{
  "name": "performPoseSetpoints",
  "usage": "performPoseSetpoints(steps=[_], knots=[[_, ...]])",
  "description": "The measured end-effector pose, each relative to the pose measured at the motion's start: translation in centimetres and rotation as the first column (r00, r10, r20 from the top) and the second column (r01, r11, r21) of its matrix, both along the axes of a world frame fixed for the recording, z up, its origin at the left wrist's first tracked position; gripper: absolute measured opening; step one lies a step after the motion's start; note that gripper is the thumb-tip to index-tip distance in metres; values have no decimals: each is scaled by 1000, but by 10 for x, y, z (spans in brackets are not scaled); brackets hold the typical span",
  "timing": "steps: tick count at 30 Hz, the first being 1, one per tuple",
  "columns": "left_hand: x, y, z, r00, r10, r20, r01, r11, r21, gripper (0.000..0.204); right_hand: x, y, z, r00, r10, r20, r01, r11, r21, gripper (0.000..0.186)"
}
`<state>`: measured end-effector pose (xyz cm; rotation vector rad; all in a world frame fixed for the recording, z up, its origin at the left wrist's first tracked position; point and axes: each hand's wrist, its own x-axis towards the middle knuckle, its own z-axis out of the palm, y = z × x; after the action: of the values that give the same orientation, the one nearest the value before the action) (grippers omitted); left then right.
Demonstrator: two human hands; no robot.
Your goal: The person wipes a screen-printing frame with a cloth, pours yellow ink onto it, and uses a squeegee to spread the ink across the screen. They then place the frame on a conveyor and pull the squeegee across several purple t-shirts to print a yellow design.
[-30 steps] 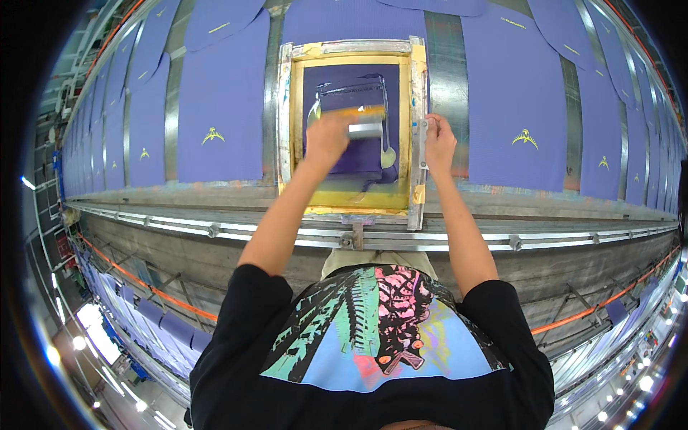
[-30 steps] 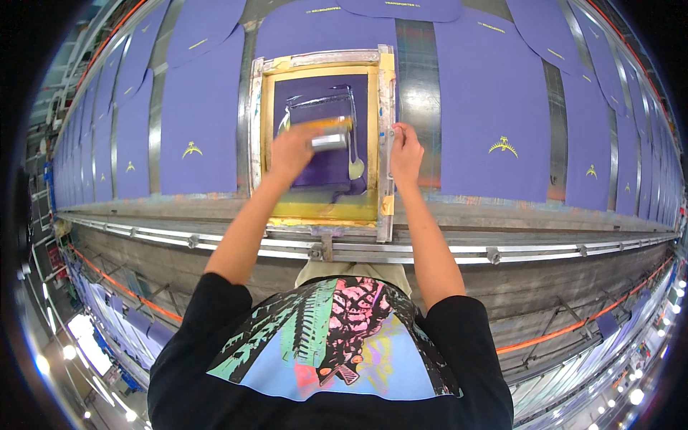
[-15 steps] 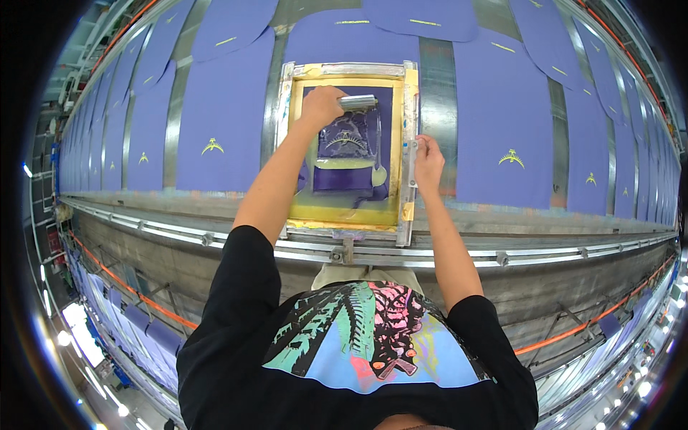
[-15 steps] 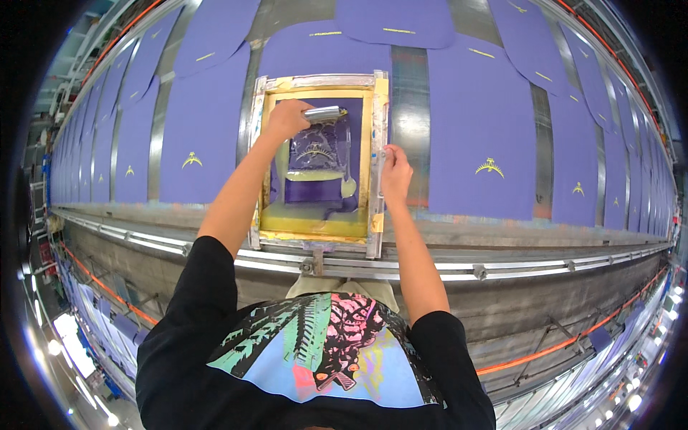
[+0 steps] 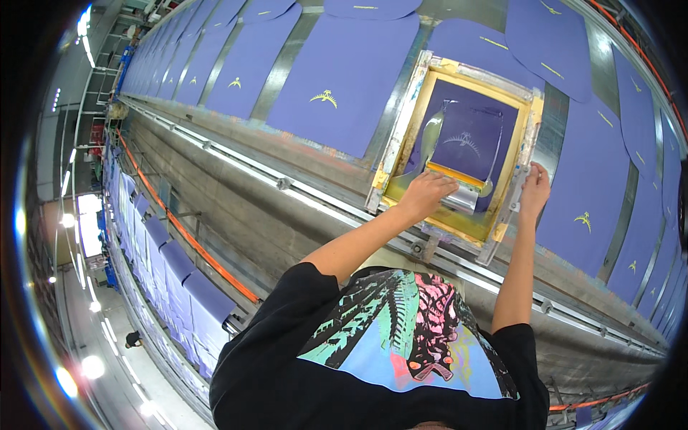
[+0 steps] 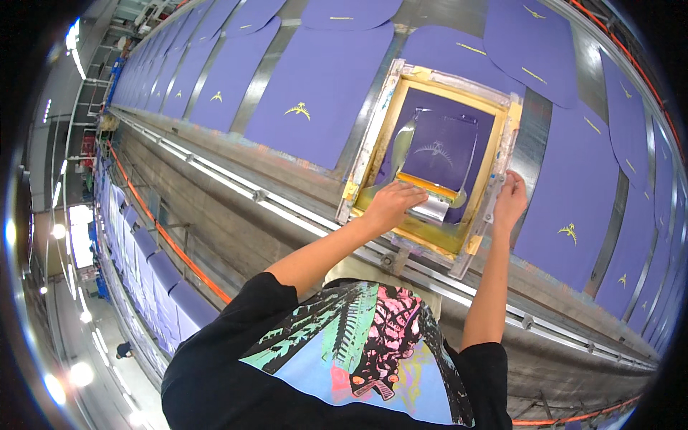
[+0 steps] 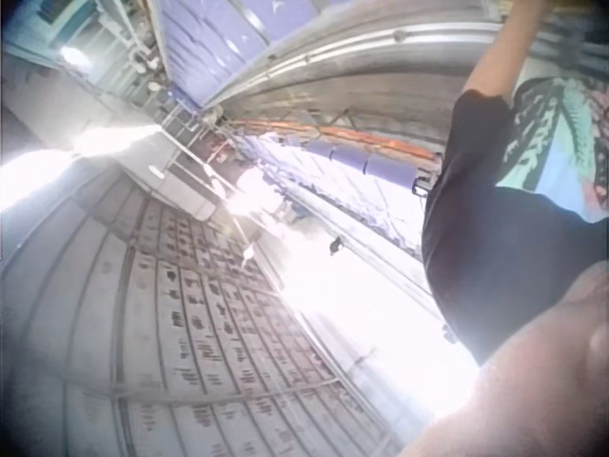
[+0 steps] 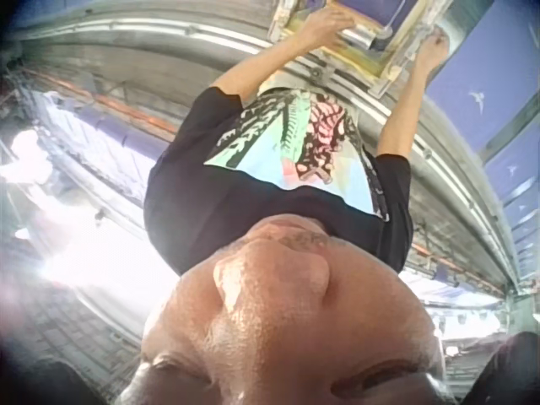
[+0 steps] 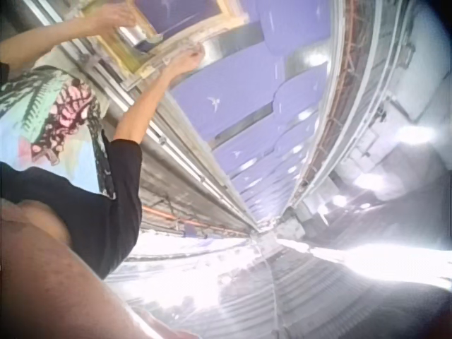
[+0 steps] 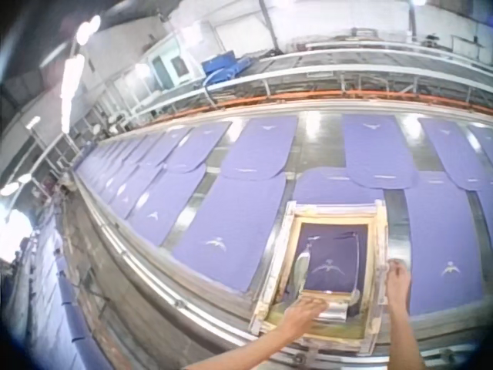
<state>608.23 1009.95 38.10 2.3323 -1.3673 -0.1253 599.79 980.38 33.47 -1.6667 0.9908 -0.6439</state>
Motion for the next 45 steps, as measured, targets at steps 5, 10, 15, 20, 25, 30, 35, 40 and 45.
performPoseSetpoints(steps=[5, 10, 15, 20, 25, 30, 35, 40, 45], knots=[[51, 59, 31, 996, 8, -87, -12, 999, -42, 53, 57, 70, 39, 998, 16, 60, -8, 992, -126, 19], [147, 176, 42, 992, 54, -113, -54, 999, 9, 51, 151, 200, 29, 995, 29, 97, -28, 999, -15, 20], [215, 256, 42, 995, 57, -86, -53, 998, 46, 55, 213, 279, 14, 995, 26, 100, -34, 997, 74, 20], [233, 296, 46, 995, 77, -59, -75, 996, 43, 59, 239, 309, 16, 999, 8, 32, -9, 1000, 18, 20], [222, 334, 49, 999, 2, -36, 3, 993, 120, 58, 246, 317, 13, 999, -9, -38, 9, 1000, 11, 21], [244, 321, 32, 992, -43, 122, 30, 994, 104, 48, 245, 320, 13, 998, -31, -63, 32, 999, 25, 21], [357, 217, 78, 968, 200, -151, -157, 954, 257, 42, 246, 318, 5, 998, -30, -47, 32, 999, 37, 19], [414, 179, 60, 975, 213, -59, -190, 944, 270, 40, 250, 325, 10, 999, -23, -42, 25, 998, 52, 17], [339, 230, 23, 992, 74, 102, -85, 991, 99, 39, 247, 325, 9, 999, -41, -12, 42, 997, 67, 18]])
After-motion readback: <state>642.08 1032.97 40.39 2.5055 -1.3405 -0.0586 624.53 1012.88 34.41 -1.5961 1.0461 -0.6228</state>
